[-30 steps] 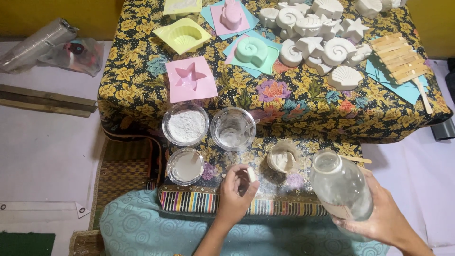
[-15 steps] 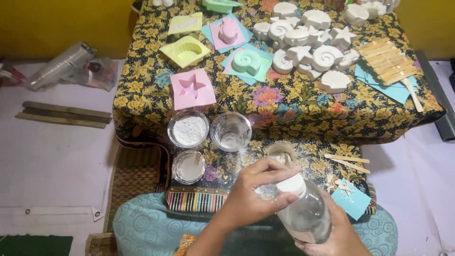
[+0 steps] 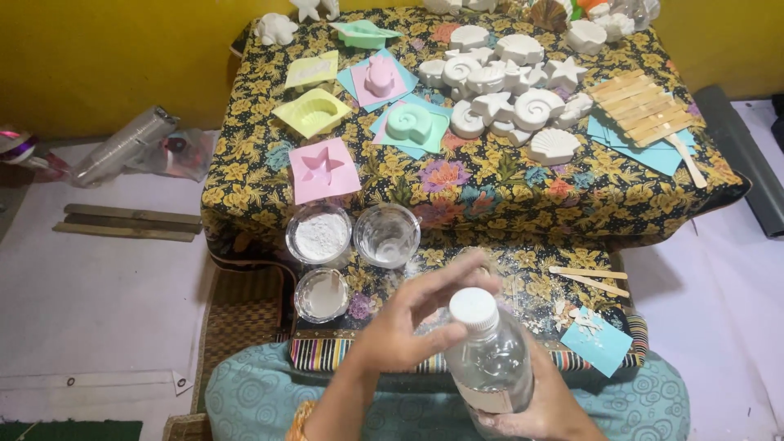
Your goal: Mixing plaster powder with water and filling silicone molds to create small decorative shapes.
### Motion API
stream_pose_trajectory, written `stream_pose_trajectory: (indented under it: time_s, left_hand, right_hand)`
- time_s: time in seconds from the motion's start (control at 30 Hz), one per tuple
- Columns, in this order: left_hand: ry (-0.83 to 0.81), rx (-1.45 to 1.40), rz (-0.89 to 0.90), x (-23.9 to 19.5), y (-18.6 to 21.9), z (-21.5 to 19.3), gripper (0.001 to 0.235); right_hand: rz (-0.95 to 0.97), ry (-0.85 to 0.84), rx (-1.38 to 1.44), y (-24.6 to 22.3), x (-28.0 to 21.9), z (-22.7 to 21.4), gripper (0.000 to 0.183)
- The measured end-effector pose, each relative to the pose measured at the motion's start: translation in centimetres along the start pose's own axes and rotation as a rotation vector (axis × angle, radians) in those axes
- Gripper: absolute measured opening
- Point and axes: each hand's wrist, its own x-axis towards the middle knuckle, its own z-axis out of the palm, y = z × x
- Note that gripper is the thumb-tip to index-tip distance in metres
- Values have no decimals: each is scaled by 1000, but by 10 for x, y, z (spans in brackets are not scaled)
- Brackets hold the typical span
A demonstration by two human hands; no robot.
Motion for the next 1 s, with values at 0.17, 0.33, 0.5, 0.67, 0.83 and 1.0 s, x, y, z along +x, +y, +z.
stream_pose_trajectory:
  time_s: [0.17, 0.33, 0.5, 0.67, 0.83, 1.0]
  left_hand:
    - [179, 387, -99, -30, -5, 34, 132]
    - [387, 531, -150, -35, -5, 42, 92]
    - [738, 831, 57, -50, 1, -3, 93]
    - [856, 1074, 156, -55, 46, -95, 96]
    - [993, 1364, 279, -39, 77, -184, 102]
    - [866, 1290, 527, -25, 65, -242, 94]
  right_hand:
    - [-81, 148, -403, -8, 14, 4, 119]
    - [-176, 48, -504, -50, 54, 45, 115]
    - [-344, -101, -666, -91, 77, 79, 115]
    - [-379, 34, -552, -64, 36, 49, 84]
    - [-119, 309, -422, 13, -7, -15, 66]
    - [81, 473, -453, 72, -41, -57, 66]
